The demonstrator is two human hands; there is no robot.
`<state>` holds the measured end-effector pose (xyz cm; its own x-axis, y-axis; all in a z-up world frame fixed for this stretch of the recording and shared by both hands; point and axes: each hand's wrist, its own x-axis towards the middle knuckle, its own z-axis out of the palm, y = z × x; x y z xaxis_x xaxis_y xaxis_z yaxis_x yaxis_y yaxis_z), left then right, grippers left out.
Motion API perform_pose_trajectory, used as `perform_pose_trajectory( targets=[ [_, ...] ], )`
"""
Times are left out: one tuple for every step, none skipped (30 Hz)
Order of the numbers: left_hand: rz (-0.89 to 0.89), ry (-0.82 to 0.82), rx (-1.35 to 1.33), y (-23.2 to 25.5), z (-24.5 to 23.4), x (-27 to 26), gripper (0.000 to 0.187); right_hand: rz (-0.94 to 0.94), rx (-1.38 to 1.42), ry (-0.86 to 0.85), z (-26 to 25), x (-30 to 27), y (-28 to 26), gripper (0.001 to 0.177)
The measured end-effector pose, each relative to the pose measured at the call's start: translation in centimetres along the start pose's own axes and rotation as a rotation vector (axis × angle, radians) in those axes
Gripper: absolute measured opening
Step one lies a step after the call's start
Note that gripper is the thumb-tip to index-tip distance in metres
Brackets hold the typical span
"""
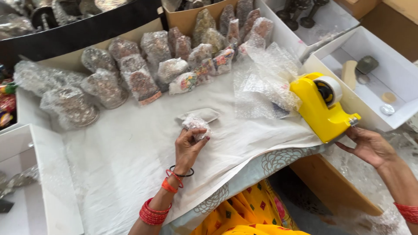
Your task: Unwrapping small metal idols from bubble wrap and cleaning them with a white cloth.
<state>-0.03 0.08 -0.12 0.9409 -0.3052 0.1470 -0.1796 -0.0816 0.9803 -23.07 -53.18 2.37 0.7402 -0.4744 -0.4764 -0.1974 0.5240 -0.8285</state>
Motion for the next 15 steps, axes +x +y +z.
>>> perform_pose_trajectory(
  targets=[
    [-0.002,0.012,0.005,-0.2,0.1,-0.1,0.027,0.005,-0.004,-0.012,-0.2,0.0,0.0,0.021],
    [0.001,0.009,0.007,-0.3,0.1,0.0,0.027,0.023,-0.028,0.025,-0.3,0.3,-0.1,0.022],
    [0.004,0.005,0.01,-0.3,0.1,0.1,0.027,0.04,-0.053,0.063,-0.3,0.5,-0.3,0.023],
    [0.006,0.019,0.016,-0.1,0.1,0.0,0.027,0.041,-0.056,0.048,1.0,-0.1,-0.6,0.023],
    [0.012,0.014,0.031,0.1,0.0,-0.1,0.027,0.049,-0.065,0.081,2.2,-0.8,-1.0,0.023],
    [0.019,0.006,0.045,0.3,0.0,-0.1,0.027,0.054,-0.073,0.117,3.3,-1.6,-1.3,0.022],
    [0.023,0.017,0.049,0.2,-0.1,0.0,0.027,0.054,-0.074,0.105,4.0,-1.7,-1.4,0.022],
    [0.035,0.005,0.019,0.1,0.0,0.0,0.027,0.051,-0.066,0.138,4.5,-2.2,-1.5,0.021],
    [0.047,-0.007,-0.012,0.0,0.1,0.0,0.027,0.049,-0.058,0.172,5.0,-2.6,-1.6,0.02],
    [0.051,0.0,-0.01,0.0,0.0,0.0,0.027,0.047,-0.06,0.164,4.8,-2.5,-1.3,0.02],
    [0.072,-0.002,-0.016,0.0,0.0,0.0,0.027,0.026,-0.019,0.16,4.6,-2.4,-1.0,0.019],
    [0.093,-0.004,-0.022,0.1,0.0,0.0,0.027,0.006,0.02,0.155,4.4,-2.3,-0.8,0.019],
    [0.097,0.003,-0.021,0.2,0.1,-0.1,0.027,0.003,0.017,0.148,3.7,-1.9,-0.5,0.019],
    [0.066,0.007,-0.001,0.2,0.1,-0.1,0.028,-0.015,0.045,0.138,3.2,-1.4,-0.1,0.02],
    [0.034,0.01,0.019,0.3,0.1,-0.1,0.028,-0.033,0.073,0.127,2.6,-0.9,0.3,0.021]
  ],
)
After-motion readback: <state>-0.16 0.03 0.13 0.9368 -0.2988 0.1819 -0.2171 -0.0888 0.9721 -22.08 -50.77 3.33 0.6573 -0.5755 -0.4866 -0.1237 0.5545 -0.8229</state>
